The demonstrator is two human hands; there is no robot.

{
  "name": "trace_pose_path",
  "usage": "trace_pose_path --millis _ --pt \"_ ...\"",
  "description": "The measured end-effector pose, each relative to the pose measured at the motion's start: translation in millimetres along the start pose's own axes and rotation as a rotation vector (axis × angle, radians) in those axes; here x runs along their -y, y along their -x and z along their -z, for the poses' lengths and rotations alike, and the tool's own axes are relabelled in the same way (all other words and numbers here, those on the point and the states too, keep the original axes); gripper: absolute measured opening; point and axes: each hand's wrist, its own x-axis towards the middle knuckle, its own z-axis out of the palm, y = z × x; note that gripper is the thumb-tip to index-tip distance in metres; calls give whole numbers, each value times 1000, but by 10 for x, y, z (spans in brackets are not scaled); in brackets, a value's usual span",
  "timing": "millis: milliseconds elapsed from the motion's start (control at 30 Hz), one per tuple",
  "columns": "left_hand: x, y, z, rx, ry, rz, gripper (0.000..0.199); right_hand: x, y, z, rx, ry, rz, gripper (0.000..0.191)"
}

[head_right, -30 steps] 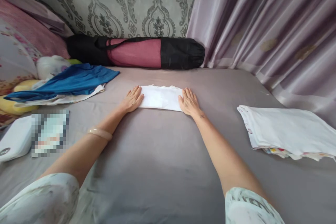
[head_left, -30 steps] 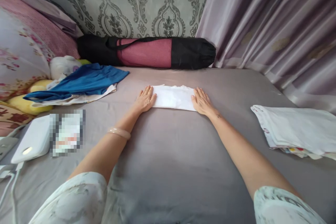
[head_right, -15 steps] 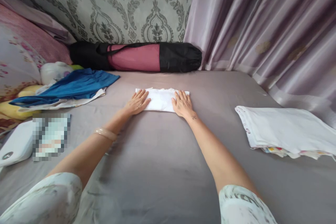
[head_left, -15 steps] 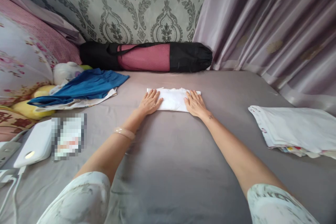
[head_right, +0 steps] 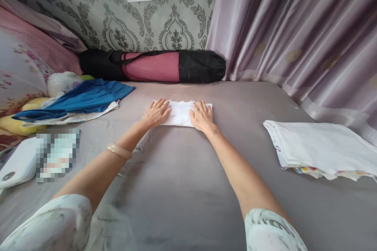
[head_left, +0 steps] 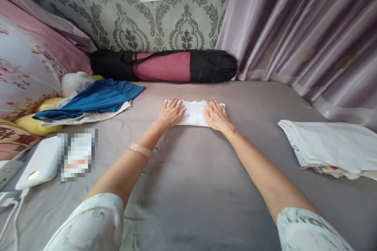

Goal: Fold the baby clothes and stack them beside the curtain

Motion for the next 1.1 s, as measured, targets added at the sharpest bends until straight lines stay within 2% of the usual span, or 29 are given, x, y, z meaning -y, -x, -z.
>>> trace_pose_path --millis 133,233,367,433,533,667,800,933,1000,1100 --pt "-74 1 -56 59 19 -14 59 60 -23 -114 -26 -4 22 59" --pt "-50 3 -129 54 38 -6 61 45 -31 -188 -57 1 29 58" --pt "-31 -7 -121 61 61 -8 60 40 -37 -162 -35 -12 26 57" --pt "-78 -11 -80 52 53 -7 59 82 -38 -117 -30 -27 12 57" --pt "-226 -12 -46 -23 35 -40 58 197 -38 -77 -73 -44 32 56" --pt "-420 -13 -130 -24 70 -83 57 320 -46 -144 -93 -59 69 53" --pt "-453 -21 -242 -35 82 -58 57 320 -55 -247 -134 -54 69 52" --pt "-446 -46 -219 -17 101 -66 56 309 -62 -235 -123 -46 61 51" --pt "-465 -64 -180 -81 122 -22 54 344 -74 -197 -118 -52 52 51" --pt "-491 -91 -165 -231 146 142 53 446 -111 -168 -152 -74 64 51"
